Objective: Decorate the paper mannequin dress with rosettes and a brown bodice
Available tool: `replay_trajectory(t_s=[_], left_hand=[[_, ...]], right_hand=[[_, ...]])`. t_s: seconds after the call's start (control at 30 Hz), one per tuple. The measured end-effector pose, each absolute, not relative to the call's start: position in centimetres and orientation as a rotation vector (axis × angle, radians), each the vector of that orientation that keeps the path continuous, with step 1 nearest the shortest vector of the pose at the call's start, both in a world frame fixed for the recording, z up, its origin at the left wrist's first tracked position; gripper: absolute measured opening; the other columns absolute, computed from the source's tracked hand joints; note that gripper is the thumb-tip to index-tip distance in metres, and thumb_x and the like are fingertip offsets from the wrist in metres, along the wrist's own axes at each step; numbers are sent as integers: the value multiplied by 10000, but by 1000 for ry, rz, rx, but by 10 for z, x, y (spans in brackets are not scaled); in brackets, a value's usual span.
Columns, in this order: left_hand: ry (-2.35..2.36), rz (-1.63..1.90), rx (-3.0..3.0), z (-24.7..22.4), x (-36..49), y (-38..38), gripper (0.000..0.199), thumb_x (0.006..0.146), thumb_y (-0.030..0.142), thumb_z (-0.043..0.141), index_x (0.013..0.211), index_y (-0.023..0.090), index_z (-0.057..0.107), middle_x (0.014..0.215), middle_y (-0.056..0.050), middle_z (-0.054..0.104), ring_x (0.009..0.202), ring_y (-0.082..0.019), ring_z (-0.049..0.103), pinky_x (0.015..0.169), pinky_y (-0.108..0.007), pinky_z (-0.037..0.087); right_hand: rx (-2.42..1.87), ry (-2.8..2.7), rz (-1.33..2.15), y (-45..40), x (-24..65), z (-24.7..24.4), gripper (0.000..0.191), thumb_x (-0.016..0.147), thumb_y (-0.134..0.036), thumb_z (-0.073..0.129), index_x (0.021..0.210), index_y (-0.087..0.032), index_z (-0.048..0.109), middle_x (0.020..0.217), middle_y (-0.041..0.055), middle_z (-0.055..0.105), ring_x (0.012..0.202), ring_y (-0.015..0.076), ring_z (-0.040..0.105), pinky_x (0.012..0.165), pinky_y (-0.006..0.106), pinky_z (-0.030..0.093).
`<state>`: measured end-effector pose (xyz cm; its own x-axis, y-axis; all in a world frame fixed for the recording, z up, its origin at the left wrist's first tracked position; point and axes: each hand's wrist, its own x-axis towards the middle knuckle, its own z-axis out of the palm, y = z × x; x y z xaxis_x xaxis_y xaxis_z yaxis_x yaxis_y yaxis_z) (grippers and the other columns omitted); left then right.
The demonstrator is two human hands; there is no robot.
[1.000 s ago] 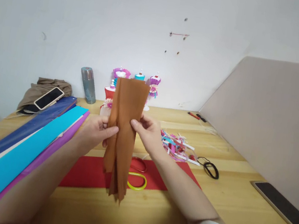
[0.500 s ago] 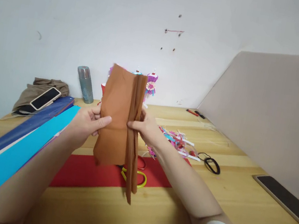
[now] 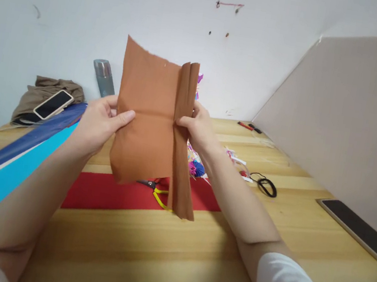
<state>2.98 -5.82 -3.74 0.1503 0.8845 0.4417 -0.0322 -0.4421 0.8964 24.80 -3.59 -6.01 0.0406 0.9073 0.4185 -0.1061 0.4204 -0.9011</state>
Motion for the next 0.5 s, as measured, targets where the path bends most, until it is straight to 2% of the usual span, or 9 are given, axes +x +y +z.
replay_trajectory(t_s=[0.1, 0.2, 0.37, 0.43, 0.5], left_hand=[[797, 1468, 1626, -36, 27, -57, 259, 733, 268, 821, 953, 160, 739, 863, -13, 786, 752, -178, 711, 709, -306, 596], [799, 1455, 1631, -34, 25, -58, 221, 756, 266, 808, 948, 174, 750, 853, 1, 790, 717, -155, 695, 664, -282, 582], [829, 1502, 1601, -26, 23, -63, 242, 681, 251, 847, 882, 152, 757, 812, -11, 788, 672, -162, 696, 704, -317, 598], [778, 1484, 1551, -23, 21, -64, 267, 678, 271, 850, 883, 134, 747, 837, -38, 789, 800, -217, 736, 782, -356, 602], [699, 1392, 1500, -22, 20, -63, 348, 793, 409, 768, 996, 128, 732, 982, -67, 784, 1047, -278, 715, 897, -412, 577]], right_hand=[[-808, -1265, 1058, -38, 247, -59, 401, 540, -208, 648, 935, -226, 576, 858, -9, 657, 779, 177, 622, 664, 294, 533], [-826, -1280, 1099, -40, 244, -59, 464, 532, -192, 677, 983, -235, 579, 890, -6, 667, 782, 182, 618, 650, 298, 527], [-801, -1258, 965, -36, 250, -59, 328, 508, -87, 564, 813, -206, 588, 798, -24, 630, 756, 143, 570, 645, 251, 472], [-788, -1209, 1000, -35, 252, -57, 300, 504, -81, 551, 779, -196, 586, 772, -28, 622, 731, 136, 562, 624, 244, 457], [-752, -1159, 1062, -36, 253, -56, 259, 506, -88, 549, 742, -193, 568, 733, -32, 601, 696, 131, 555, 610, 248, 457]])
